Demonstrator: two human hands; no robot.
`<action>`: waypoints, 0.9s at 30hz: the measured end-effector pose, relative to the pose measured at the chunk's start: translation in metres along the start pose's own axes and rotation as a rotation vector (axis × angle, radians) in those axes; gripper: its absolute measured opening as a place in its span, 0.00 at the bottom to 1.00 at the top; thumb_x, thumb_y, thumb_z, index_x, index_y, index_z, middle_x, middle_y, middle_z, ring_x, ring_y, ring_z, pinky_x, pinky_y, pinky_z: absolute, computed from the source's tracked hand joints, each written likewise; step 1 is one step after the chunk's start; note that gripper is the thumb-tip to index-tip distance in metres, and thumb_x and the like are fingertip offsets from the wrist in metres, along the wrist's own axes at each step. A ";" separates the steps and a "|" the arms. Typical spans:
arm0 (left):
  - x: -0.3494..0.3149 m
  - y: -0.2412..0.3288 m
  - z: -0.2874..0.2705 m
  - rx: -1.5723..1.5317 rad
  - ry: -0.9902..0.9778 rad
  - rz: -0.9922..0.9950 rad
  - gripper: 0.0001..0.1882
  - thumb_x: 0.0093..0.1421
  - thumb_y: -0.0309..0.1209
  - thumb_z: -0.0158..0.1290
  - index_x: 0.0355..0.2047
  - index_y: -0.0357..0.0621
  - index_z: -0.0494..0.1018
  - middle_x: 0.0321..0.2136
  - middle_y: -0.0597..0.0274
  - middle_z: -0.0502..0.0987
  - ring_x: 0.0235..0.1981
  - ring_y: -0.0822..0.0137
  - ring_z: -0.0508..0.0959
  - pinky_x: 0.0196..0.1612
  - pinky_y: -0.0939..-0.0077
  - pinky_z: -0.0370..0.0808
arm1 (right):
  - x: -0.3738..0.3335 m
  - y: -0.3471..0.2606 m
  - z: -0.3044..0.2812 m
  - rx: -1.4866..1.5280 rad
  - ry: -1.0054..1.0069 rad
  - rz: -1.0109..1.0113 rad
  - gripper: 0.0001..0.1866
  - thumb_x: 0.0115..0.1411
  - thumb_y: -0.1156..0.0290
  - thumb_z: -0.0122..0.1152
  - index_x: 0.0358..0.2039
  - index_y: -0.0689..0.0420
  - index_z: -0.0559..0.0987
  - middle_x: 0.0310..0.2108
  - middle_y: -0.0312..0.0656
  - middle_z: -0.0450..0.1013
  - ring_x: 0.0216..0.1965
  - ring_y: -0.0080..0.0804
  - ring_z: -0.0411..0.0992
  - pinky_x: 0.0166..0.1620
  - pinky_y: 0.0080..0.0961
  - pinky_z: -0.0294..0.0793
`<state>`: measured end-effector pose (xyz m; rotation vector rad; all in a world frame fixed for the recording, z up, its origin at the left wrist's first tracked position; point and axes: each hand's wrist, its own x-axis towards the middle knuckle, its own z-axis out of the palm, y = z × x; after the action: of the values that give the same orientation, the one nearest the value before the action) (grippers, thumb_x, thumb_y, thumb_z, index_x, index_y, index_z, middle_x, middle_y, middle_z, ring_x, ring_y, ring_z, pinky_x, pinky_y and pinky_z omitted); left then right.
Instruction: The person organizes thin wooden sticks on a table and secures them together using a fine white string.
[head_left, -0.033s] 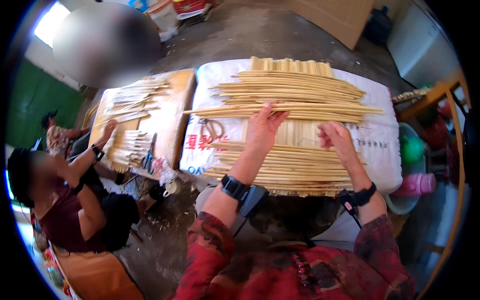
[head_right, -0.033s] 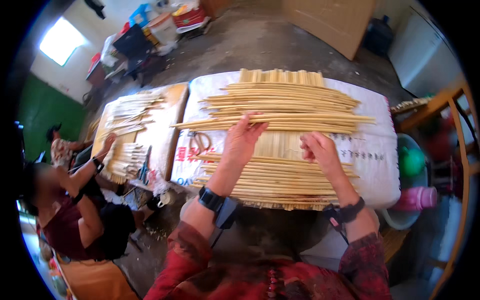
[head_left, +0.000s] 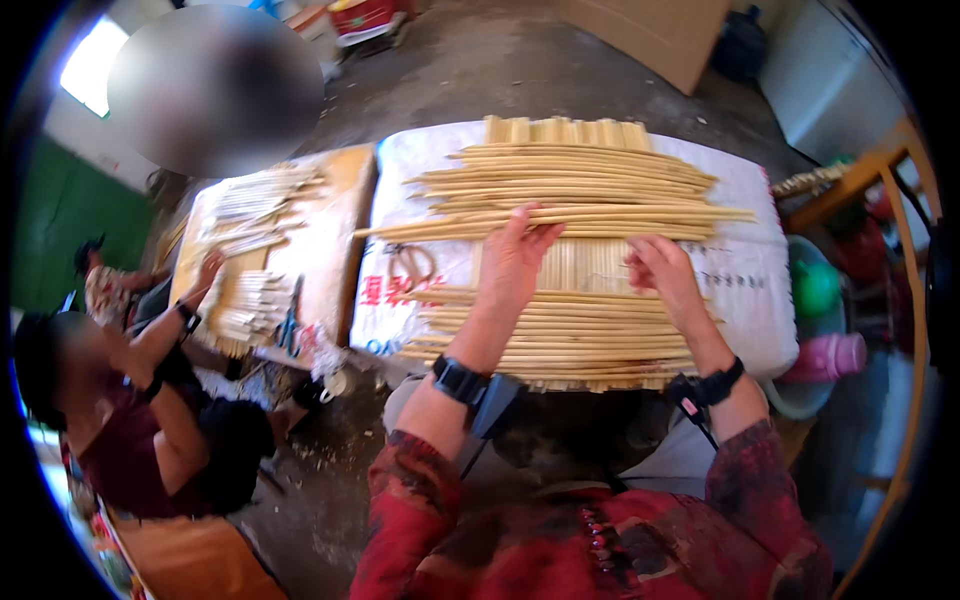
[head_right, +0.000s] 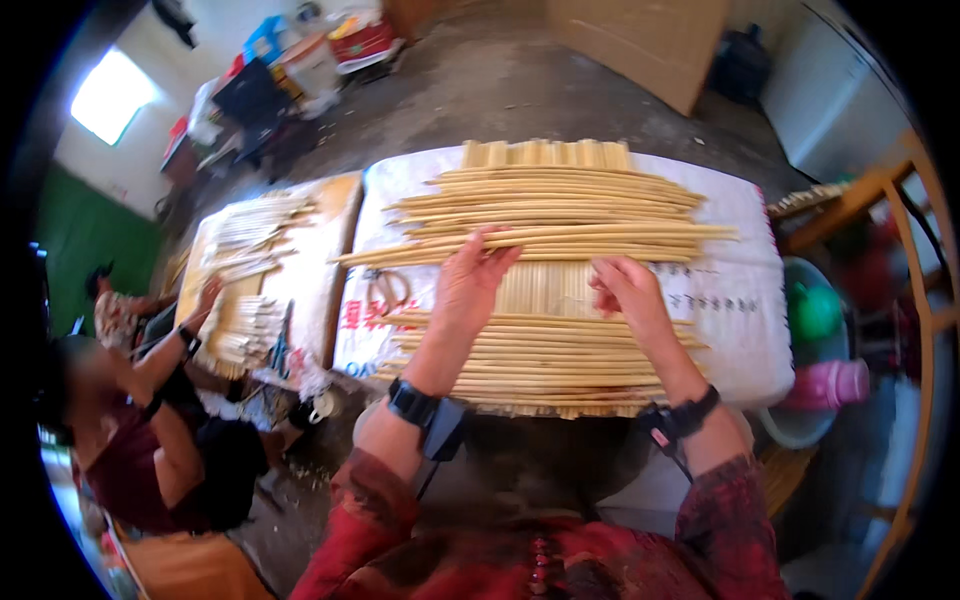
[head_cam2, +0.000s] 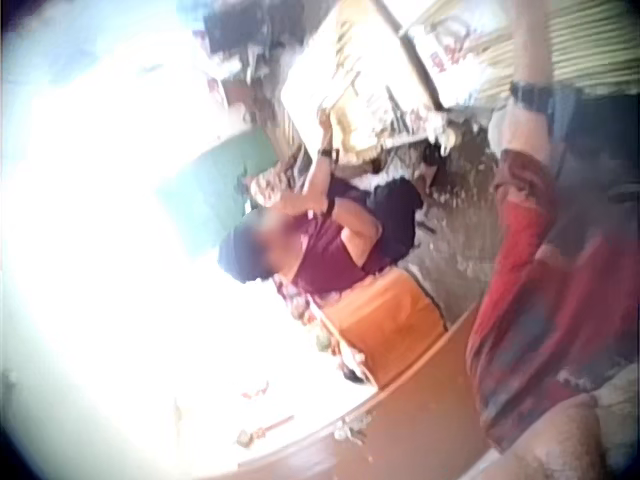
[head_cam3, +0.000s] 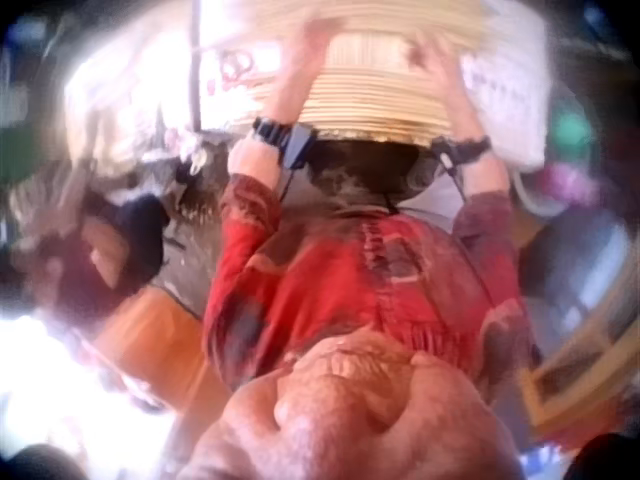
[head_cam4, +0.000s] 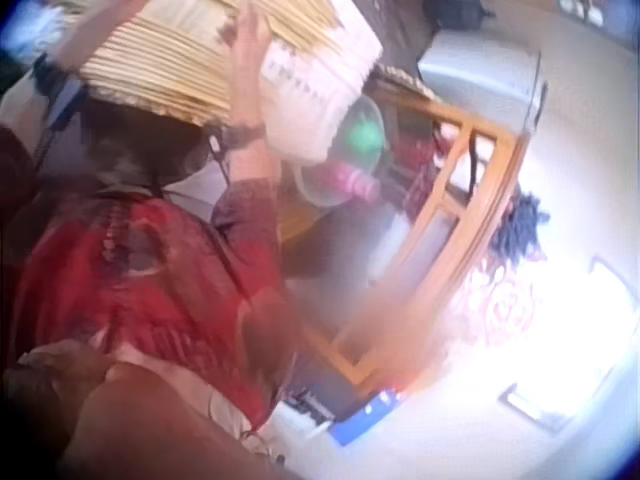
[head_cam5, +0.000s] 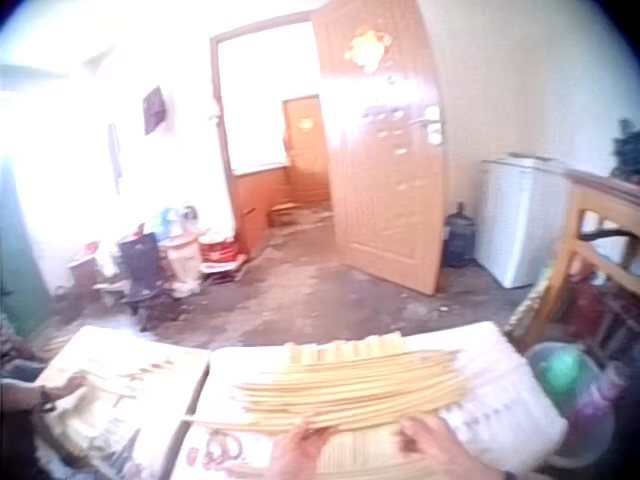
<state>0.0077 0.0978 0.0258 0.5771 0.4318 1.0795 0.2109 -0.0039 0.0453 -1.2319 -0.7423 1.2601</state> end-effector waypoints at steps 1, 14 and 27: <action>-0.001 -0.002 -0.006 -0.005 0.004 -0.026 0.13 0.62 0.33 0.46 0.40 0.35 0.70 0.40 0.53 0.74 0.42 0.62 0.74 0.49 0.67 0.73 | 0.006 0.008 -0.005 0.184 0.037 -0.099 0.14 0.58 0.62 0.56 0.39 0.59 0.73 0.29 0.36 0.71 0.23 0.21 0.70 0.25 0.16 0.70; -0.012 -0.006 0.003 -0.009 -0.072 -0.178 0.16 0.59 0.32 0.49 0.45 0.35 0.69 0.43 0.52 0.73 0.47 0.58 0.72 0.54 0.64 0.69 | 0.005 -0.003 -0.023 0.602 0.088 -0.159 0.11 0.58 0.67 0.57 0.37 0.60 0.75 0.28 0.37 0.73 0.25 0.23 0.72 0.28 0.18 0.75; -0.013 -0.016 0.003 0.070 -0.040 -0.150 0.16 0.60 0.33 0.50 0.45 0.35 0.68 0.43 0.53 0.72 0.44 0.58 0.74 0.49 0.63 0.73 | 0.011 0.003 -0.025 0.565 0.194 -0.165 0.10 0.56 0.67 0.59 0.33 0.60 0.75 0.23 0.37 0.72 0.22 0.23 0.72 0.24 0.19 0.74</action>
<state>0.0152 0.0800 0.0186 0.6172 0.4717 0.9113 0.2351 -0.0008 0.0341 -0.7947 -0.3036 1.0933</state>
